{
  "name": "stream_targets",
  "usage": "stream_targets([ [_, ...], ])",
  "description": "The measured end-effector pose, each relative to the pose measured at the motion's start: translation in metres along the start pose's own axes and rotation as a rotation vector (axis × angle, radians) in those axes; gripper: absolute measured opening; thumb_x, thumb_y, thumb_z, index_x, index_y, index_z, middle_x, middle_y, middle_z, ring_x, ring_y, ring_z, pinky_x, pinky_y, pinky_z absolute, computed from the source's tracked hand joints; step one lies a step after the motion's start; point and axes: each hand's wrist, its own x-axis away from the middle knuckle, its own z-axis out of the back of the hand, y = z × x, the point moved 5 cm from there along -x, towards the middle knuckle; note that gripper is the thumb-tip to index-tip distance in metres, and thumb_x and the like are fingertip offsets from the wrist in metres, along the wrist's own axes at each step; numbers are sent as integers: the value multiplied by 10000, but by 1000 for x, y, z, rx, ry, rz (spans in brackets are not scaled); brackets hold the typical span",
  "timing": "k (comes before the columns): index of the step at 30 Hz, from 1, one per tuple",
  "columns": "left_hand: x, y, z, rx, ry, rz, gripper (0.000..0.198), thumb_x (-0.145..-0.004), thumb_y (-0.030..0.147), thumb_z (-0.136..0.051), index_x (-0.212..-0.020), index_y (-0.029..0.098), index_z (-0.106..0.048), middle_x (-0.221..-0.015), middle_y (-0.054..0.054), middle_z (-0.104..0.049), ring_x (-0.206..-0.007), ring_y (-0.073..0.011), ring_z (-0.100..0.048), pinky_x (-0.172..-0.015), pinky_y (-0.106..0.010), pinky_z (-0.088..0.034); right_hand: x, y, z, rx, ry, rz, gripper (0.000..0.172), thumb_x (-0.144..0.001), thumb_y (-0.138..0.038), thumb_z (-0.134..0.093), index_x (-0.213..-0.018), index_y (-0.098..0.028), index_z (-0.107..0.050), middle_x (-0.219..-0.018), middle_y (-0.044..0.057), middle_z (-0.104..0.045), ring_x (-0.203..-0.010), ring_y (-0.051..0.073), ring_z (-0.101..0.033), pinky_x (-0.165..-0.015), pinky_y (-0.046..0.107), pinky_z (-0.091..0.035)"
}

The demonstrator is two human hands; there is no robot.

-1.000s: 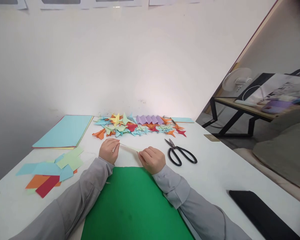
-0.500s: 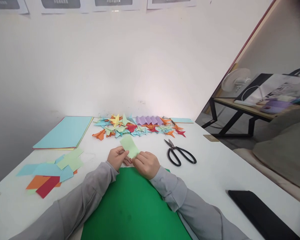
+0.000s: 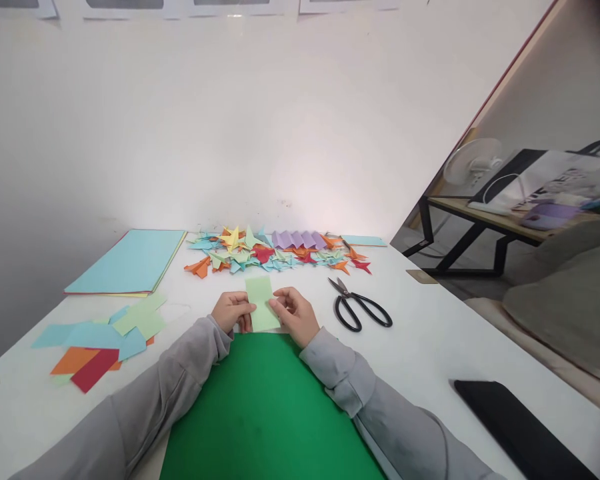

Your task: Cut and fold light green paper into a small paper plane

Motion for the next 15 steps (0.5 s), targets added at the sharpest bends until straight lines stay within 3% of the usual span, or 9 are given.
stream_targets([
  [2,1,-1,-3,-30,-26,1,265,-536,344,-677,-580,106,-568,-319,-3,-519,-256,-126,-464,-256,-201,-319,0,10,-10,-202,-106,-167,259,-713,-441,-529,-683,-192,-460,-468,-60,-446,-363,85,-389,-334,211,-328],
  [4,2,-1,-3,-44,-3,-14,303,-560,390,-662,-542,107,-556,-339,-6,-528,-255,-109,-452,-256,-199,-319,2,12,-17,-288,-171,-224,302,-657,-454,-584,-604,-191,-445,-425,-72,-420,-347,77,-369,-332,205,-311],
  [15,-2,-5,4,-61,72,-71,356,-592,449,-636,-547,101,-577,-399,9,-518,-300,-83,-447,-280,-196,-331,4,7,-19,-315,-219,-255,321,-602,-441,-638,-540,-178,-464,-375,-68,-448,-338,77,-393,-346,201,-284],
])
